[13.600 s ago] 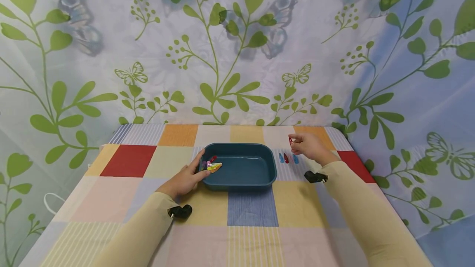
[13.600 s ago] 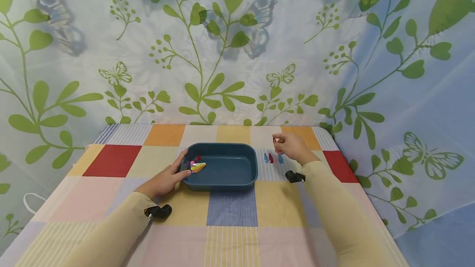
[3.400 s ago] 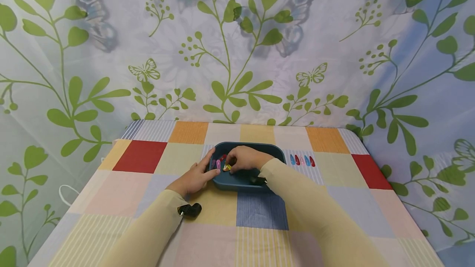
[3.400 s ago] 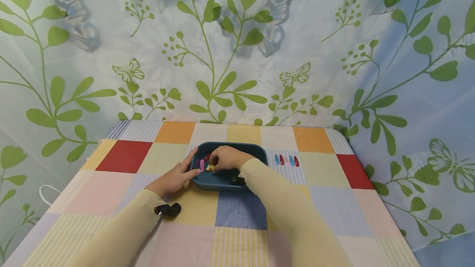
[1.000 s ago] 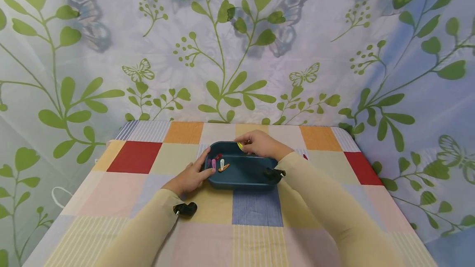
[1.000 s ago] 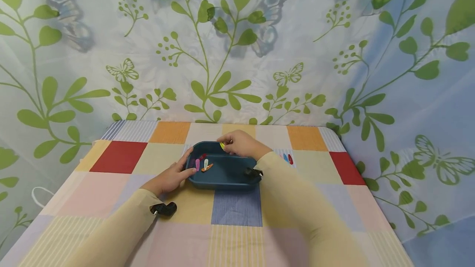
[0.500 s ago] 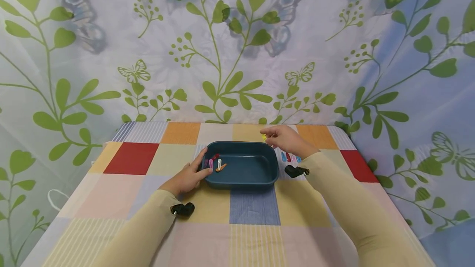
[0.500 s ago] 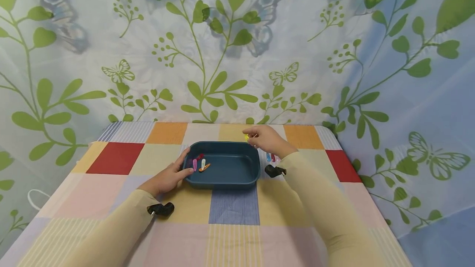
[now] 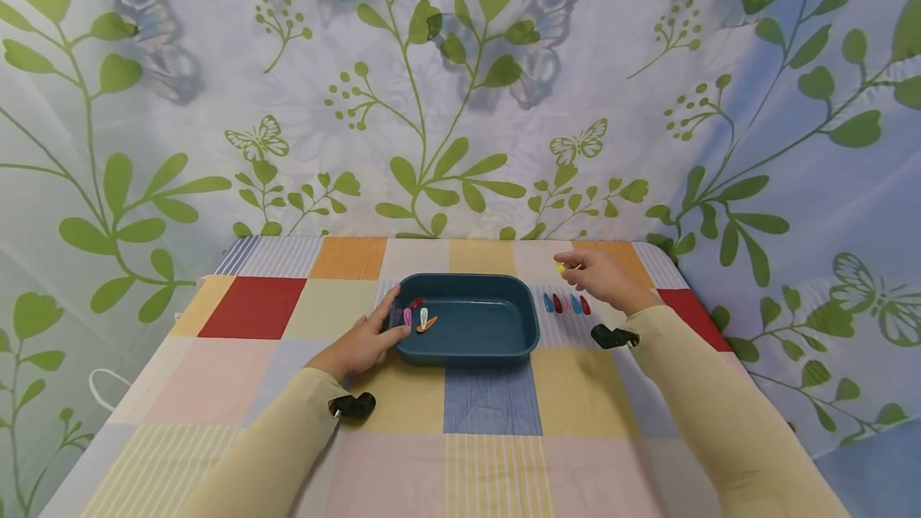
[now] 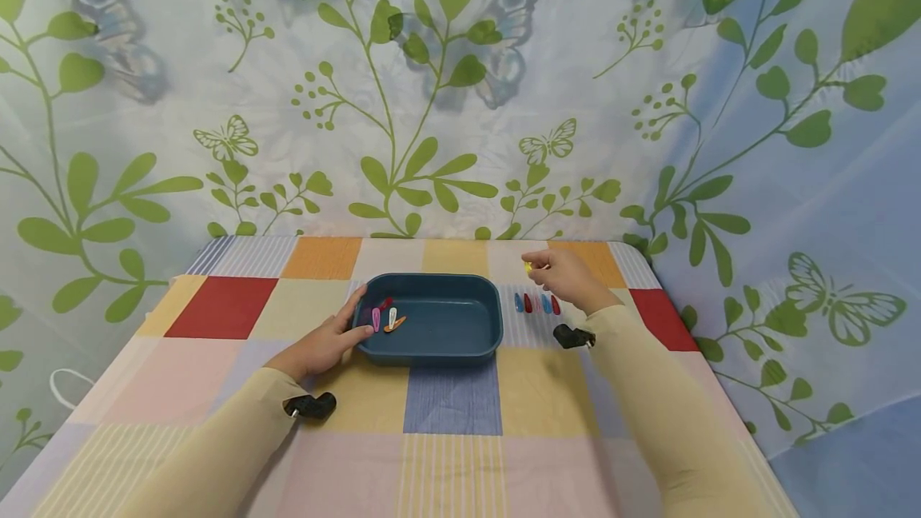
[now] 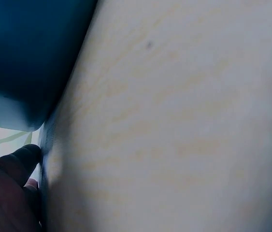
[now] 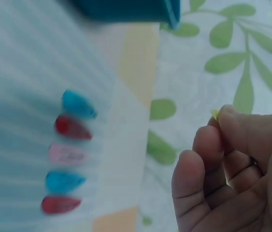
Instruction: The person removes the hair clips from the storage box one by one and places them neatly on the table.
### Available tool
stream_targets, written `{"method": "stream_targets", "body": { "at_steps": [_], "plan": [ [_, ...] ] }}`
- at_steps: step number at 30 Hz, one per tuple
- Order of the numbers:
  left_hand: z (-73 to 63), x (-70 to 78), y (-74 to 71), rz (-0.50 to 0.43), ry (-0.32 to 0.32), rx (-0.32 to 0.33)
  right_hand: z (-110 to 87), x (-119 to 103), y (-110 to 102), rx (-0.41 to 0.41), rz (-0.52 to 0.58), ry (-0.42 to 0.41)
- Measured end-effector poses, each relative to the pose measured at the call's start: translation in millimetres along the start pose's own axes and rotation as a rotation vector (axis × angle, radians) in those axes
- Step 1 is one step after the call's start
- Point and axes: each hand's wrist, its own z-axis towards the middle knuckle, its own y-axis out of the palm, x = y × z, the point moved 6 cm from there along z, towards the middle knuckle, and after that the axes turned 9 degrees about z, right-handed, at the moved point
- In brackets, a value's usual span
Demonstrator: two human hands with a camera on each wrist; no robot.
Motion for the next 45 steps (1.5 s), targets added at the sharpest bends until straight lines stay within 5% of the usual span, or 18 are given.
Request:
{"method": "stream_targets", "body": {
  "at_steps": [23, 45],
  "plan": [
    [-1.3, 2.0, 1.0, -0.001, -0.015, -0.010, -18.9, 88, -11, 0.053, -0.023, 0.145],
    [-0.3, 1.0, 1.5, -0.018, -0.008, -0.006, -21.6, 100, 2, 0.056, -0.046, 0.237]
  ]
}}
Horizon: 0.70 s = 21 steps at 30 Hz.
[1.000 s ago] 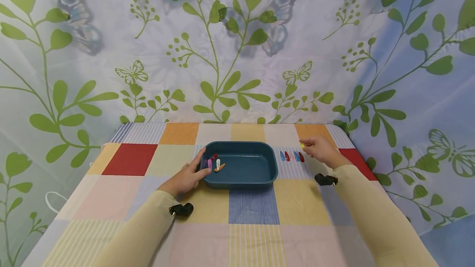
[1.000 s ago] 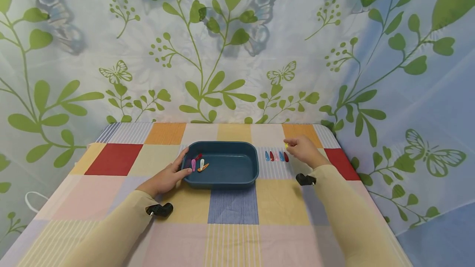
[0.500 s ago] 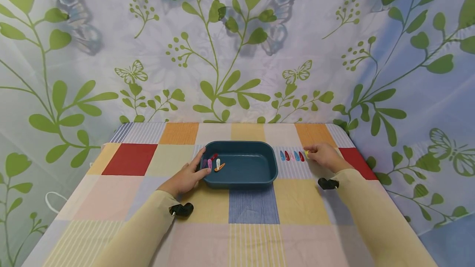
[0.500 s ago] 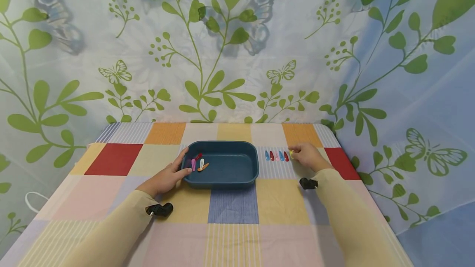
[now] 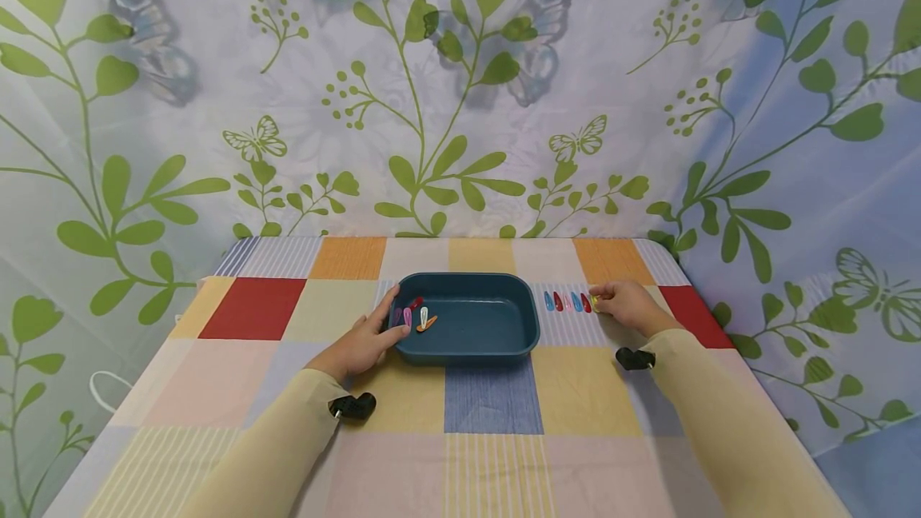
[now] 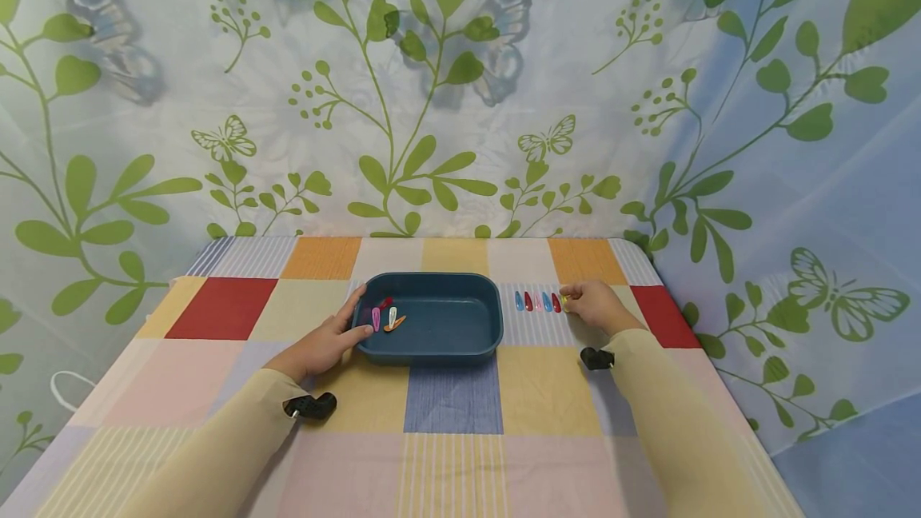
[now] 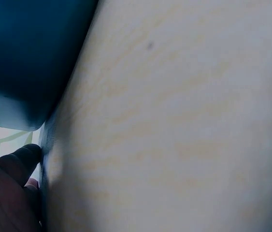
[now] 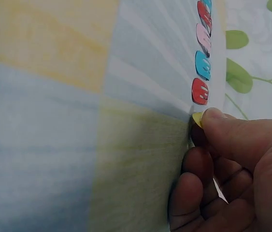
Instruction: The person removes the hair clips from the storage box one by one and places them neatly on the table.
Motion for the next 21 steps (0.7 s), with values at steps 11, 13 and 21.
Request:
{"method": "stream_targets", "body": {
  "at_steps": [11, 13, 21],
  "plan": [
    [0.8, 0.4, 0.1, -0.001, -0.007, -0.004, -1.7, -0.9, 1.9, -0.018, -0.042, 0.025],
    [0.7, 1.0, -0.1, -0.003, -0.007, -0.004, -1.9, 0.3, 1.7, -0.019, -0.047, 0.031],
    [0.1, 2.5, -0.6, 0.002, -0.003, 0.001, 0.7, 3.1, 3.3, -0.010, -0.030, 0.012]
  ]
}}
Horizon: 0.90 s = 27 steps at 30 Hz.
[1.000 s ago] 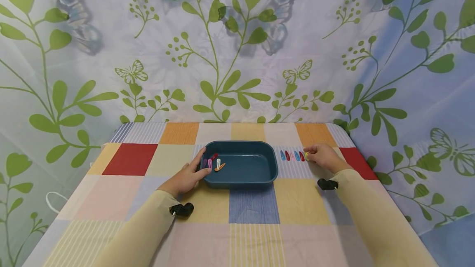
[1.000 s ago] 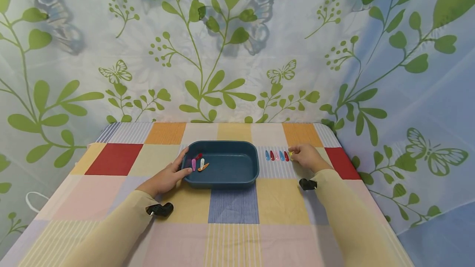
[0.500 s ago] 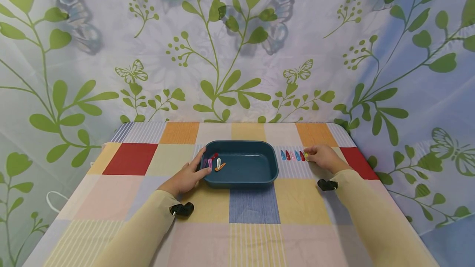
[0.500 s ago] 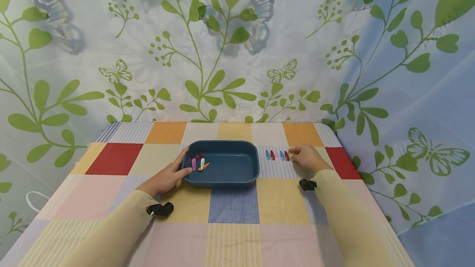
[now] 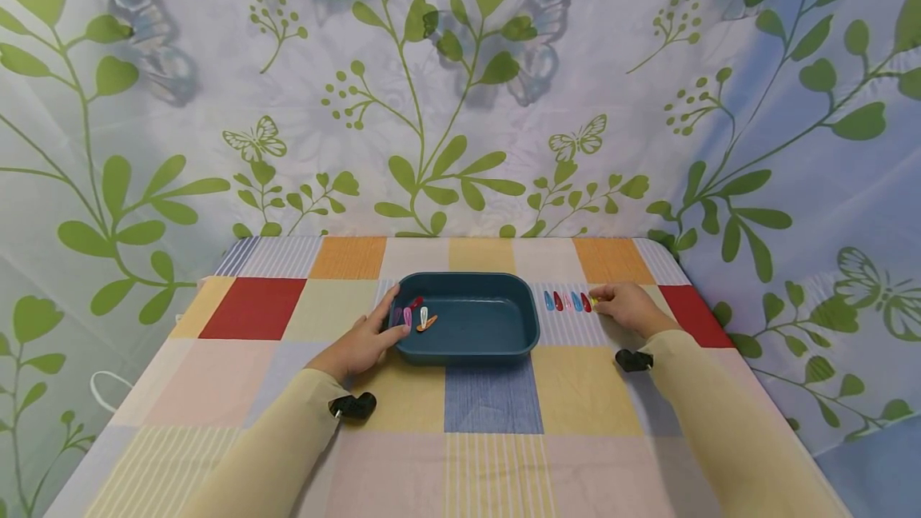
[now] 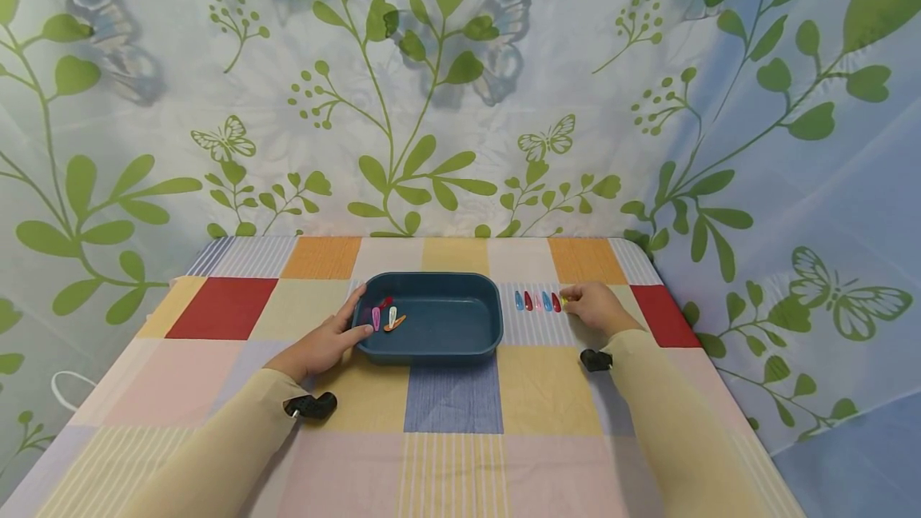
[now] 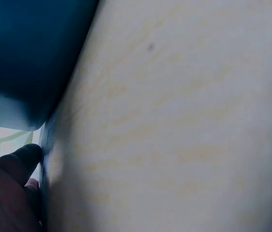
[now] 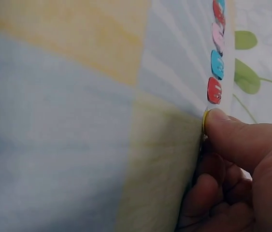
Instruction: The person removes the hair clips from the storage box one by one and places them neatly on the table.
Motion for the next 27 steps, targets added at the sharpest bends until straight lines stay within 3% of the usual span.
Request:
{"method": "stream_targets", "body": {
  "at_steps": [5, 10, 27],
  "plan": [
    [-0.5, -0.5, 0.4, -0.002, -0.013, -0.003, 0.1, 4, -1, 0.004, 0.001, -0.012],
    [-0.7, -0.9, 0.4, 0.005, -0.018, 0.000, -2.9, 8, -3, -0.017, 0.051, 0.021],
    [0.6, -3.6, 0.5, 0.012, -0.025, 0.003, 2.9, 13, 0, -0.012, 0.069, 0.075]
  ]
}}
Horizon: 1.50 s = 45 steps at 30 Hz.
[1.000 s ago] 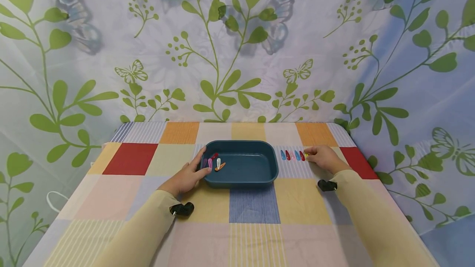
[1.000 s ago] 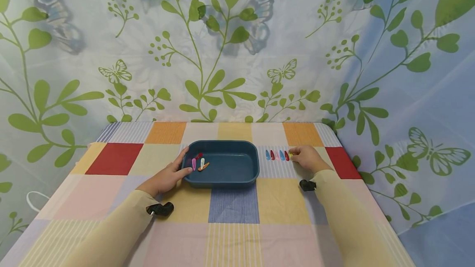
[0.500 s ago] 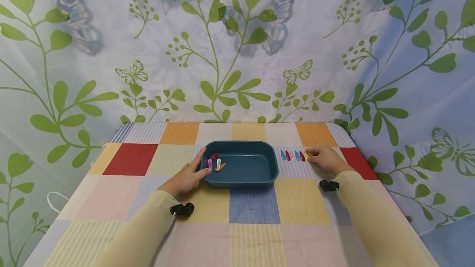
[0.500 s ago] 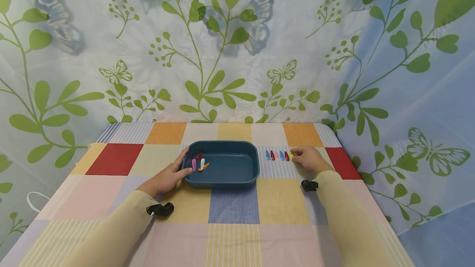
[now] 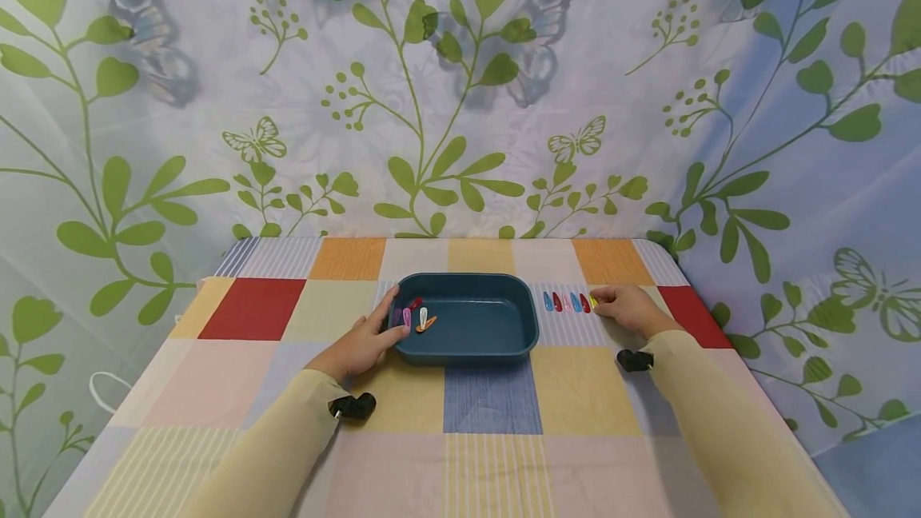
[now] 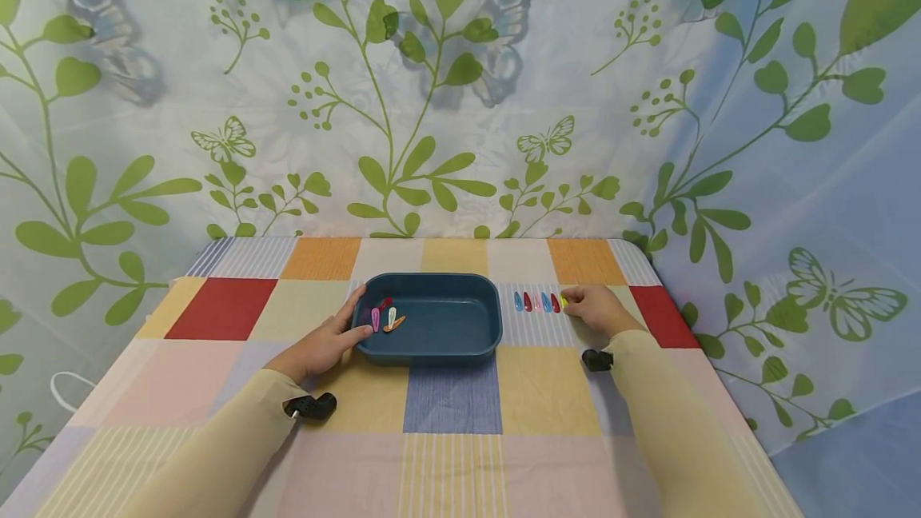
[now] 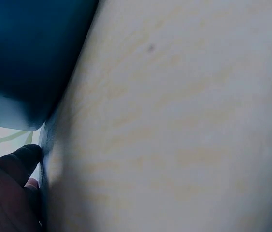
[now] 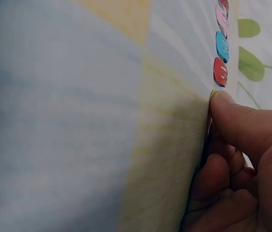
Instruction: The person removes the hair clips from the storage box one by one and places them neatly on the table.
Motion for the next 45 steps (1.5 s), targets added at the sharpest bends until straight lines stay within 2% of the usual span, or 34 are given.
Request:
{"method": "stream_targets", "body": {
  "at_steps": [3, 9, 11, 20, 28, 34, 40, 45],
  "plan": [
    [0.5, 0.7, -0.7, 0.007, 0.009, 0.005, -0.4, 0, -1, 0.007, -0.002, -0.005],
    [1.7, 3.5, -1.9, 0.028, 0.053, 0.018, -1.6, -4, -3, 0.004, -0.053, -0.089],
    [1.6, 2.7, -1.5, 0.026, 0.045, 0.014, -2.4, -3, -2, -0.002, -0.049, -0.092],
    [-0.5, -0.6, -0.5, 0.012, 0.023, 0.007, -4.7, 4, -1, -0.031, 0.008, -0.065],
    [-0.2, 2.0, -1.9, -0.003, 0.056, 0.014, -3.2, 8, -4, -0.045, 0.066, -0.057],
    [-1.2, 0.7, -0.8, -0.002, 0.058, 0.012, -5.0, 8, -7, -0.040, 0.098, -0.002],
    [-1.2, -0.1, -1.9, -0.009, 0.045, 0.014, -3.7, -1, -15, -0.019, 0.148, 0.026],
    [0.3, 0.8, -2.3, 0.002, 0.075, 0.011, -2.3, -19, -20, -0.012, 0.152, -0.042]
  ]
}}
